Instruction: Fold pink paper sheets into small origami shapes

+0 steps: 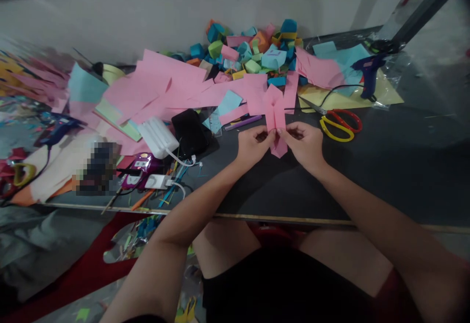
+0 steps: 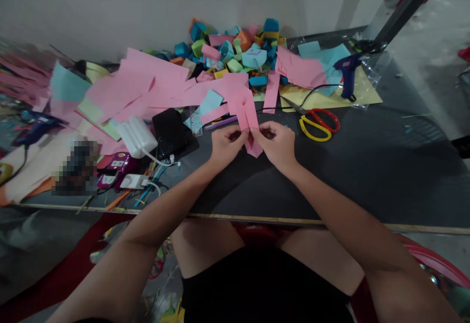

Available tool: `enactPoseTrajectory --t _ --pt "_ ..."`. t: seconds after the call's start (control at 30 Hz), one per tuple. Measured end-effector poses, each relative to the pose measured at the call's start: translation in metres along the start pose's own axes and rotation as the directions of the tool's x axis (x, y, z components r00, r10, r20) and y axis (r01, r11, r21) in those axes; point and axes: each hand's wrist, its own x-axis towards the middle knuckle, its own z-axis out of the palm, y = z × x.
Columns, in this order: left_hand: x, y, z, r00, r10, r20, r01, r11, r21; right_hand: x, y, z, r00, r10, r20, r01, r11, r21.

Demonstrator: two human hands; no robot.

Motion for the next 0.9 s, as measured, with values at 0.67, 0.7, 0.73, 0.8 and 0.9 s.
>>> enactPoseTrajectory --t 0.67,0.7,0.73,0.8,0.9 --pt "-0.010 -0.002 0.000 0.872 0.482 0.087 -0.479 0.805 0.350 -0.013 -0.003 -0.003 0.839 -0.492 0.235 0.502 0.528 -0.685" --pt "-0.011 -0.002 -0.001 0.880 0.465 0.098 -0.471 0.827 0.306 -0.012 -0.003 -0.003 0.830 -0.487 0.273 0.523 0.509 -0.684" --pt "-0.012 -0.001 -0.003 0.891 0.442 0.106 -0.453 0.852 0.262 -0.012 -0.002 -0.003 0.823 -0.477 0.309 0.542 0.495 -0.679" --pt "-0.012 -0.001 -0.005 0.915 0.385 0.117 -0.401 0.896 0.192 -0.010 -0.002 -0.004 0.822 -0.445 0.355 0.556 0.494 -0.668" --pt "-0.006 -0.003 -0.007 0.970 0.230 0.075 -0.239 0.961 0.142 -0.004 0.000 -0.007 0.869 -0.363 0.335 0.493 0.578 -0.651"
